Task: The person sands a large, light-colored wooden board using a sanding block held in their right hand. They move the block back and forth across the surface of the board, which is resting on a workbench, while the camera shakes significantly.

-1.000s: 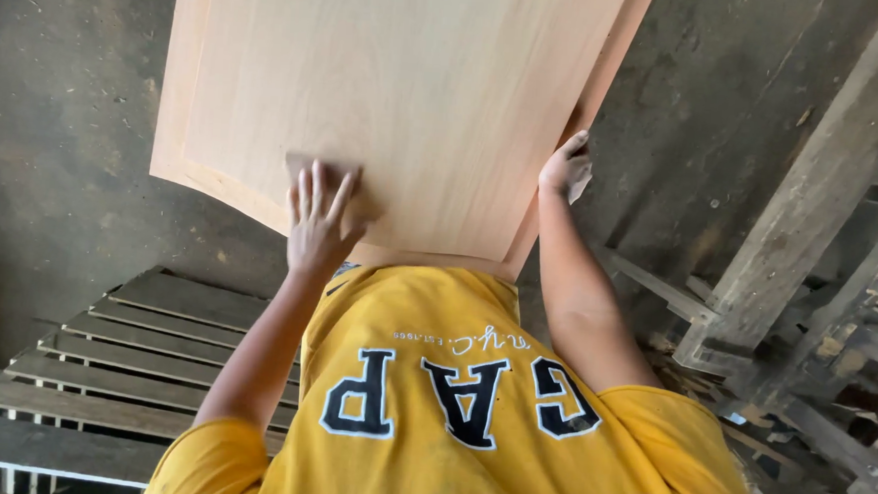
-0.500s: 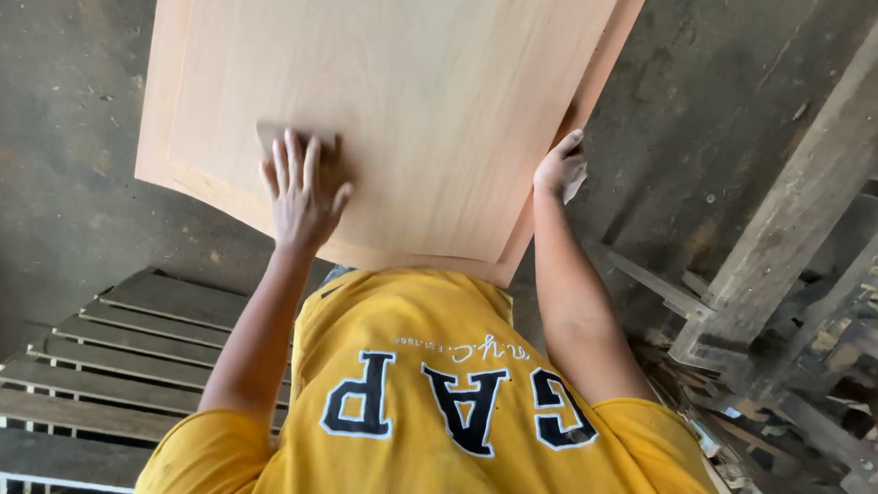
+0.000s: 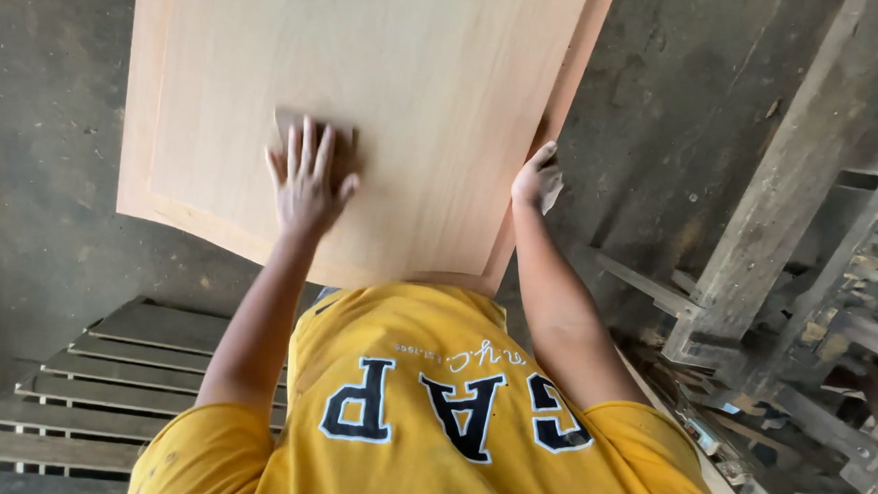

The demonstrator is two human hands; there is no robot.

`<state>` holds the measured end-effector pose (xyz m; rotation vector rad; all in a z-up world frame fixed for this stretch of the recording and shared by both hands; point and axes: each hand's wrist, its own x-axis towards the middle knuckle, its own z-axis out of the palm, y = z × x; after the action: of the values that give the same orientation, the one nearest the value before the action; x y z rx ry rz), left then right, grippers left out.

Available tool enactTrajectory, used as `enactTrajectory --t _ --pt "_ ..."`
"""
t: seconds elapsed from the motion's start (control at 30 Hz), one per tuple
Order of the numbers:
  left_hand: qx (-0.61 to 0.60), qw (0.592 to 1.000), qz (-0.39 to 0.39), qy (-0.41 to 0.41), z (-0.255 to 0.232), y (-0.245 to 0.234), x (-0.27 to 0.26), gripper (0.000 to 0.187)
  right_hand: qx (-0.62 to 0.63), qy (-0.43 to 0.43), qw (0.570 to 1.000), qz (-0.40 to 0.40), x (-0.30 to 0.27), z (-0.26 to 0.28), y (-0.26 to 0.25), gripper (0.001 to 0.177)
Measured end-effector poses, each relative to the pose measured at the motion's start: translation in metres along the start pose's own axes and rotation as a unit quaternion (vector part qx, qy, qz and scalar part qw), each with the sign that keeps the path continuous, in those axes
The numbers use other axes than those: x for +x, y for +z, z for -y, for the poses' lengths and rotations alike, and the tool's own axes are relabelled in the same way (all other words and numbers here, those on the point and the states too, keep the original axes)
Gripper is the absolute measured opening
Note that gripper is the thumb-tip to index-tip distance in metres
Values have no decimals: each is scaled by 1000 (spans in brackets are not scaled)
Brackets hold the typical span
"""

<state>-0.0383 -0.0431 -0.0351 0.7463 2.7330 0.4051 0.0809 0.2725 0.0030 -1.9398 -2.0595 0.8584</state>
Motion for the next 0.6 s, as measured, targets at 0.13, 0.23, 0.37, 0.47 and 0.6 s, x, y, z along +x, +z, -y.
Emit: enactTrajectory --t 0.13,0.23,0.37,0.47,0.6 --pt "-56 996 13 -61 -19 -32 83 68 -79 73 994 -28 49 -46 43 85" --pt "-48 997 14 -62 -30 -42 38 68 -52 62 997 -18 40 -44 39 77" --pt "-11 999 -41 2 -10 -11 -27 77 -71 50 995 -40 44 -50 43 76" --pt "-19 999 -50 -11 -10 -17 10 78 -65 68 996 -2 38 -40 35 79" --pt "-16 998 -53 -42 -18 -36 116 76 -77 64 995 12 38 -41 36 83"
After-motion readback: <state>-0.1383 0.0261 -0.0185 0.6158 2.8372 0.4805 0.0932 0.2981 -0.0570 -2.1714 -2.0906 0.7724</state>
